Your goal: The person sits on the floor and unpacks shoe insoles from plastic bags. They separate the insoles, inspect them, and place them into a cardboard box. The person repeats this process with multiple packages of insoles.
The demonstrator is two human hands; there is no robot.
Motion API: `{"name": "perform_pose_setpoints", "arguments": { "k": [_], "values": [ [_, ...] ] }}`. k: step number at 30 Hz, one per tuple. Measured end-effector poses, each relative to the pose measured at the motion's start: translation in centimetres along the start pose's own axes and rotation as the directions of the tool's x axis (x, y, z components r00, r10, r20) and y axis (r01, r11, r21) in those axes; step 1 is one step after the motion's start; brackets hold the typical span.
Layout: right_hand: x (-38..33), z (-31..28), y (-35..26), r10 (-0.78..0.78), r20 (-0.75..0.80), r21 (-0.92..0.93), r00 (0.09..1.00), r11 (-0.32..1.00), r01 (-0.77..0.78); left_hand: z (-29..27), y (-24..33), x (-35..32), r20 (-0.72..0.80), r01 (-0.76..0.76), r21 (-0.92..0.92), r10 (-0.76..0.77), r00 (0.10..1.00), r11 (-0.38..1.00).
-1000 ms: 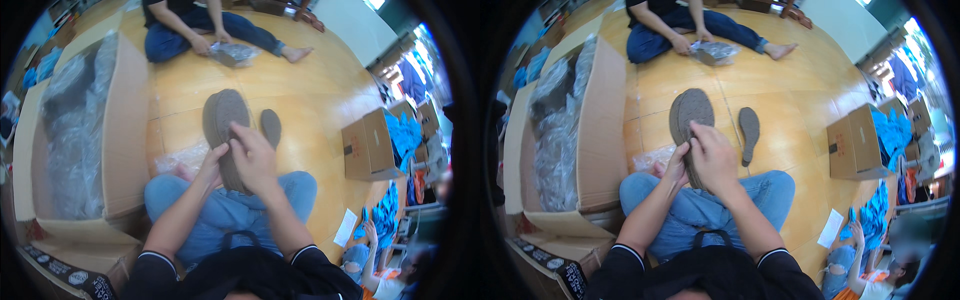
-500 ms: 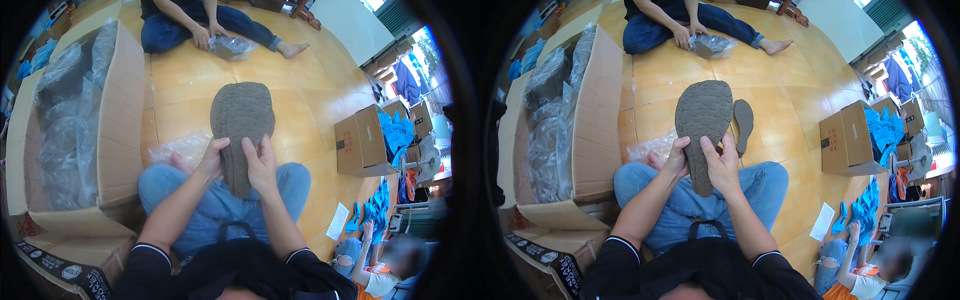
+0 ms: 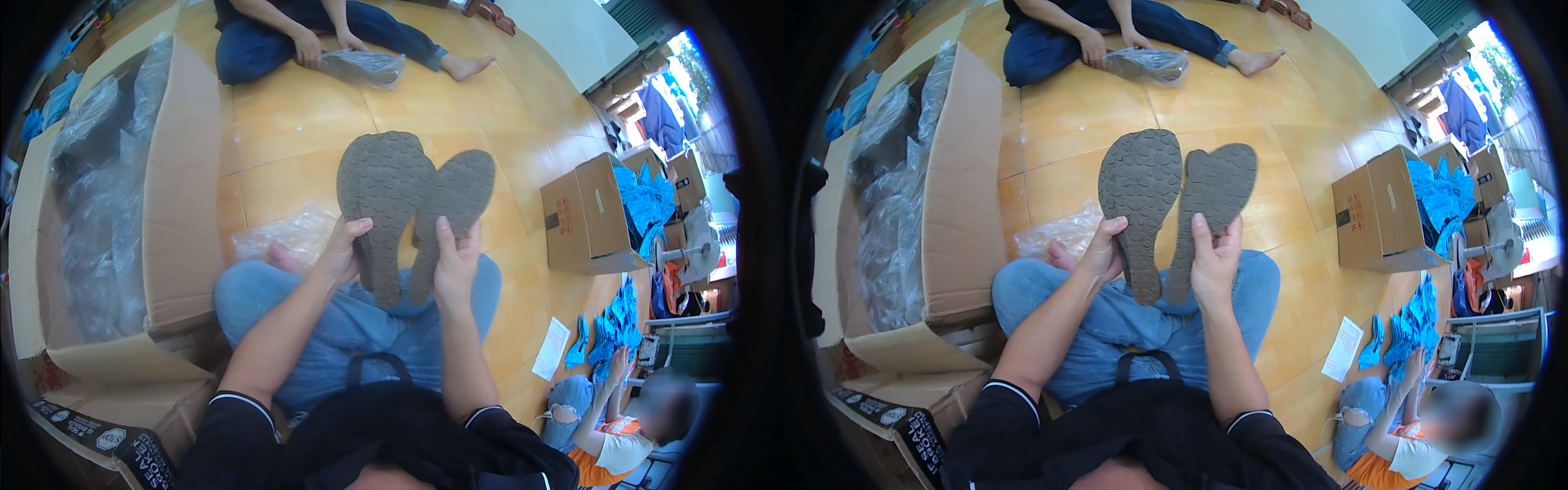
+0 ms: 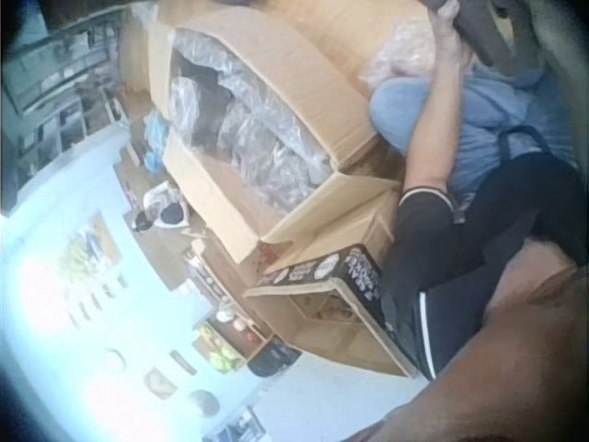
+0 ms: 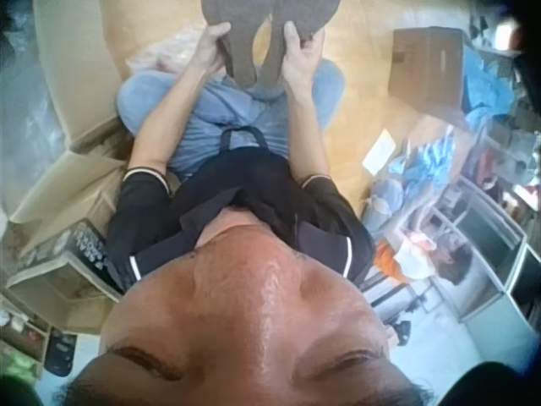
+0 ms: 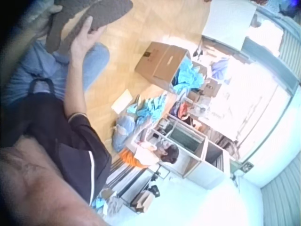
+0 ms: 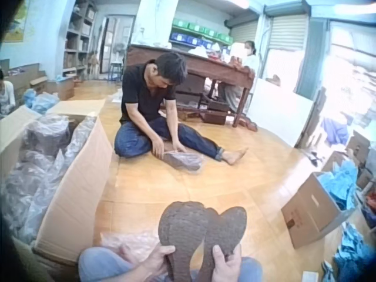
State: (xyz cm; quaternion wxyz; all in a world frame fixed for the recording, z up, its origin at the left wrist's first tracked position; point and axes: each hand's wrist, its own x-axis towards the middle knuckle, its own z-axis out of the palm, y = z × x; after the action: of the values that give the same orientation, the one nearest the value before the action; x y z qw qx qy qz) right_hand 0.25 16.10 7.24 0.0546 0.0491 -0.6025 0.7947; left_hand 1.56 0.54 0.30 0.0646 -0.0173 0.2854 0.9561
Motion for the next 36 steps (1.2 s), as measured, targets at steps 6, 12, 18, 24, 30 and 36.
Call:
{"name": "perform_pose_setpoints", "arguments": {
  "k": [6, 12, 18, 24, 30, 36],
  "values": [
    [-0.4, -0.9, 0.8, 0.201, 0.045, 0.124, 0.979, 0.971, -0.205, 0.1, -0.6, 0.1, -0.063, 0.045, 0.090, -0.040, 0.997, 0.995],
    [2.7, -1.6, 3.4, 0.295, 0.208, 0.308, 0.933, 0.885, -0.348, -0.6, 0.1, 0.8, -0.106, -0.001, 0.056, 0.007, 0.994, 0.998],
    [5.7, -2.7, 8.2, 0.343, 0.207, 0.331, 0.916, 0.857, -0.395, -2.6, 0.3, 2.4, -0.244, -0.069, 0.186, 0.114, 0.963, 0.980],
    [5.5, -4.6, 9.7, 0.316, 0.217, 0.386, 0.924, 0.841, -0.379, -3.7, -0.4, 3.2, -0.289, 0.002, 0.225, 0.065, 0.955, 0.974],
    [5.9, -5.0, 9.7, 0.371, 0.146, 0.341, 0.917, 0.851, -0.399, -4.0, -1.2, 3.9, -0.305, -0.005, 0.290, 0.097, 0.947, 0.957],
    [5.8, -4.4, 9.5, 0.353, -0.019, 0.360, 0.935, 0.875, -0.323, -4.5, -1.3, 3.7, -0.334, -0.006, 0.319, 0.119, 0.935, 0.948]
  ]
}}
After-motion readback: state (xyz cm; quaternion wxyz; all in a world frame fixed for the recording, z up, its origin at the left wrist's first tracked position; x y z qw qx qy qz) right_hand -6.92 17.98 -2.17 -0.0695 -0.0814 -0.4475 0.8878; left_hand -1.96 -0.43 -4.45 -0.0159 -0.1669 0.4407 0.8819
